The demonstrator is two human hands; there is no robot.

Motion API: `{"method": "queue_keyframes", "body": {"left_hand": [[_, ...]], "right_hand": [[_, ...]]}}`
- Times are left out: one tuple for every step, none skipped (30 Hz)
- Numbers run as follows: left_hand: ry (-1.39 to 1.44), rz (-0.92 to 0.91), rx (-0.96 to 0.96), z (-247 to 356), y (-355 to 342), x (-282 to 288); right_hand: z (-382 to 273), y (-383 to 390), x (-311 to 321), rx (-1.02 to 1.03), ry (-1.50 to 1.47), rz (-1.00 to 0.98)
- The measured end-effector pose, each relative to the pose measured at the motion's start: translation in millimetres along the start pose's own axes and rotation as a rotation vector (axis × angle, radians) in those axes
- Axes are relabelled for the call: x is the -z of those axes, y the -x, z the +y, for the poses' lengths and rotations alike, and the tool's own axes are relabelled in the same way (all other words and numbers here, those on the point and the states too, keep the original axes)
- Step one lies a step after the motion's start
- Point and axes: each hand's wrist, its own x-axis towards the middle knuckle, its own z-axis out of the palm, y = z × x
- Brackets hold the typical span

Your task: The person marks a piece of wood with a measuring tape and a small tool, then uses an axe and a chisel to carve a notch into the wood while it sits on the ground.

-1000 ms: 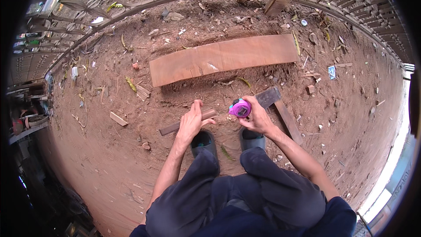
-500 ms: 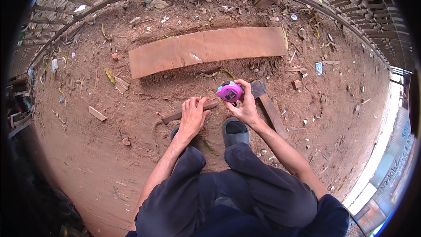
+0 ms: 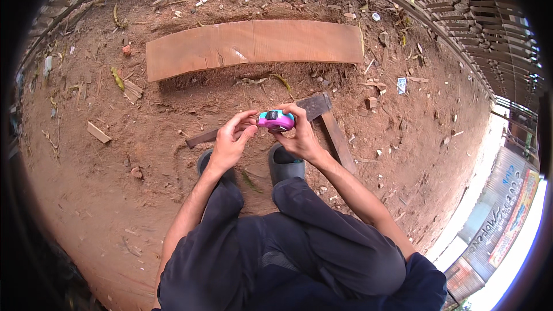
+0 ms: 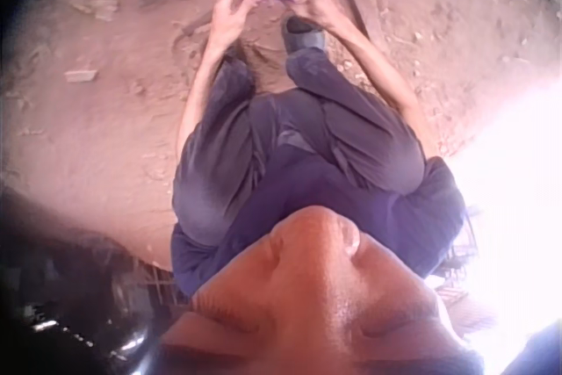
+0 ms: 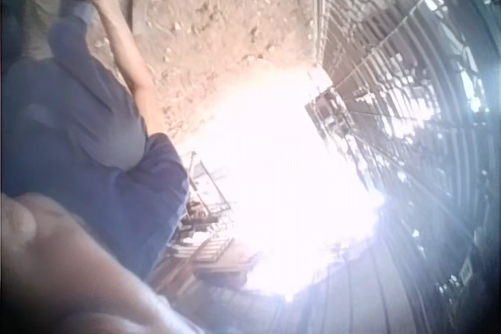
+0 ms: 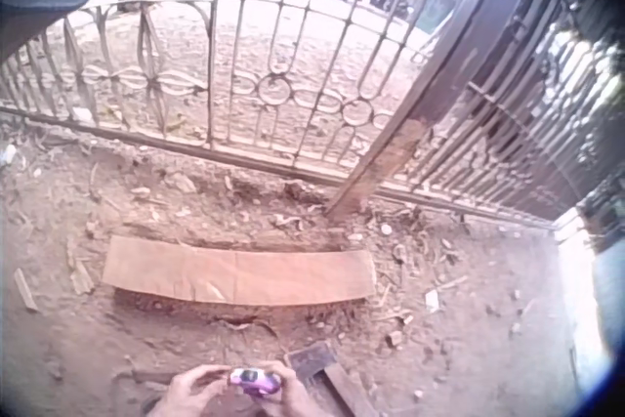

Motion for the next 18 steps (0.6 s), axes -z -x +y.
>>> {"method": "queue_keyframes", "body": {"left_hand": [[0.003,-0.005,-0.002,-0.7,0.2,0.1],[0.033,-0.011,0.029,-1.7,1.7,0.2],[0.06,-0.024,0.05,-1.8,-0.8,1.1],[0.059,0.003,0.046,-4.8,0.2,-0.1],[0.056,-0.013,0.035,-7.3,1.1,-0.1],[0.052,-0.003,0.066,-7.1,3.4,1.4],[0.048,0.006,0.098,-6.9,4.5,3.5],[0.042,0.006,0.111,-6.7,4.5,6.2],[0.035,-0.006,0.111,-7.2,6.0,9.4],[0.011,-0.024,0.11,-8.0,7.2,13.4],[-0.013,-0.04,0.109,-9.4,8.4,15.6],[-0.023,-0.054,0.107,-9.2,9.0,17.0],[0.006,-0.069,0.162,-9.2,9.6,18.3],[0.035,-0.082,0.218,-9.4,9.4,19.7],[0.021,-0.09,0.216,-6.6,8.8,20.6],[0.042,-0.129,0.242,-4.6,7.9,20.0],[0.064,-0.167,0.268,-2.8,6.8,19.5],[-0.014,-0.207,0.25,0.6,6.4,20.7]], "right_hand": [[1.5,3.3,-1.4,-0.012,-0.032,0.023],[3.1,6.5,-2.3,-0.008,-0.034,0.016],[1.5,4.5,-2.3,0.0,-0.021,0.026],[-0.7,3.4,-2.4,0.053,-0.016,-0.026],[-2.6,2.4,-1.5,0.105,-0.01,-0.078],[-4.7,1.8,-0.7,0.177,0.091,-0.094],[-7.2,1.9,-0.7,0.18,0.1,-0.077],[-9.8,2.3,-1.1,0.146,0.086,-0.093],[-15.6,1.3,-0.7,0.109,0.066,-0.111],[-20.0,-1.0,2.0,0.109,0.097,-0.123],[-25.1,-2.6,5.3,0.107,0.099,-0.11],[-29.7,-4.1,8.3,0.039,0.177,-0.233],[-31.6,-4.3,9.6,-0.031,0.253,-0.356],[-28.4,-2.6,6.4,0.038,0.229,-0.301],[-27.9,-1.5,4.8,0.041,0.227,-0.285],[-27.7,0.3,4.6,0.056,0.204,-0.285],[-27.8,2.7,5.4,0.072,0.182,-0.285],[-29.4,4.3,6.2,0.054,0.191,-0.301]]}}
